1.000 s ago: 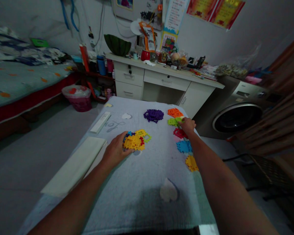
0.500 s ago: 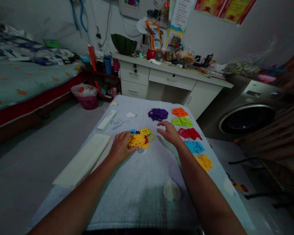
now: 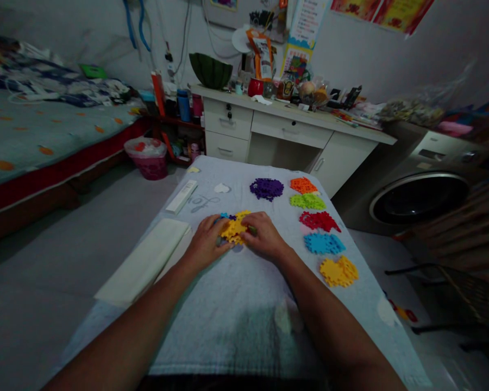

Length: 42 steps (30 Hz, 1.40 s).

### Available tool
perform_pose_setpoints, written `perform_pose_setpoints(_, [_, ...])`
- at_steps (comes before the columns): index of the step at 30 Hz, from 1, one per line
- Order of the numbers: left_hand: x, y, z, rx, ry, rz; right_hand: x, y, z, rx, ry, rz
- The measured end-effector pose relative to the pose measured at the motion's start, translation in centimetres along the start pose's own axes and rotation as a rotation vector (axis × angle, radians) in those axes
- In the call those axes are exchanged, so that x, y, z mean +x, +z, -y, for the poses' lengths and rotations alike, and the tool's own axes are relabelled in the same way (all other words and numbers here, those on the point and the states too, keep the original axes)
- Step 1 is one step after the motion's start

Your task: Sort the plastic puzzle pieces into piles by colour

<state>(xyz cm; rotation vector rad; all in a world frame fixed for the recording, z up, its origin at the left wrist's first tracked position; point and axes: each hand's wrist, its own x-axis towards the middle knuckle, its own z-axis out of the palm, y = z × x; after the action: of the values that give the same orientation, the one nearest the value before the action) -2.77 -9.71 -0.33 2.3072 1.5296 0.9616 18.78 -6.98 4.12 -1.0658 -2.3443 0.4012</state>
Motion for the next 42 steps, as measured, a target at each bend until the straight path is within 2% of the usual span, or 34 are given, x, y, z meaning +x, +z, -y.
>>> perform_pose_setpoints(6, [0.1, -0.4, -0.4, 0.011, -0.041, 0.035, -0.2, -2.2, -0.9, -0.032, 0.173, -0.074])
perform_pose_setpoints(9, [0.1, -0.4, -0.4, 0.025, -0.043, 0.034, -0.3, -3.2, -1.7, -0.098, 0.297, -0.019])
perform_pose_setpoints(14, [0.1, -0.2, -0.4, 0.054, -0.043, 0.017, -1.4, -4.1, -2.3, -0.218, 0.379, 0.129])
perform_pose_setpoints(18, [0.1, -0.1, -0.6, 0.08, -0.051, 0.042, -3.0, -4.2, -2.1, -0.354, 0.515, 0.158])
perform_pose_setpoints(26, [0.1, 0.2, -0.3, 0.133, -0.026, 0.082, -4.3, -2.1, -1.5, -0.35, 0.502, 0.114])
perform_pose_setpoints(30, [0.3, 0.1, -0.4, 0.115, 0.014, 0.098, -5.0, -2.6, -1.1, -0.325, 0.484, 0.092])
perform_pose_setpoints(33, [0.3, 0.1, -0.7, 0.067, 0.041, 0.12, -6.9, -4.5, -0.9, -0.277, 0.431, 0.056])
perform_pose_setpoints(36, [0.2, 0.0, -1.0, 0.023, 0.057, 0.148, -10.3, -7.2, -1.2, -0.225, 0.397, -0.007])
perform_pose_setpoints(39, [0.1, -0.1, -1.2, 0.016, 0.055, 0.165, -14.4, -9.8, -1.9, -0.239, 0.462, -0.091])
perform_pose_setpoints(42, [0.1, -0.2, -1.2, 0.022, 0.056, 0.181, -18.0, -11.6, -2.7, -0.275, 0.573, -0.115])
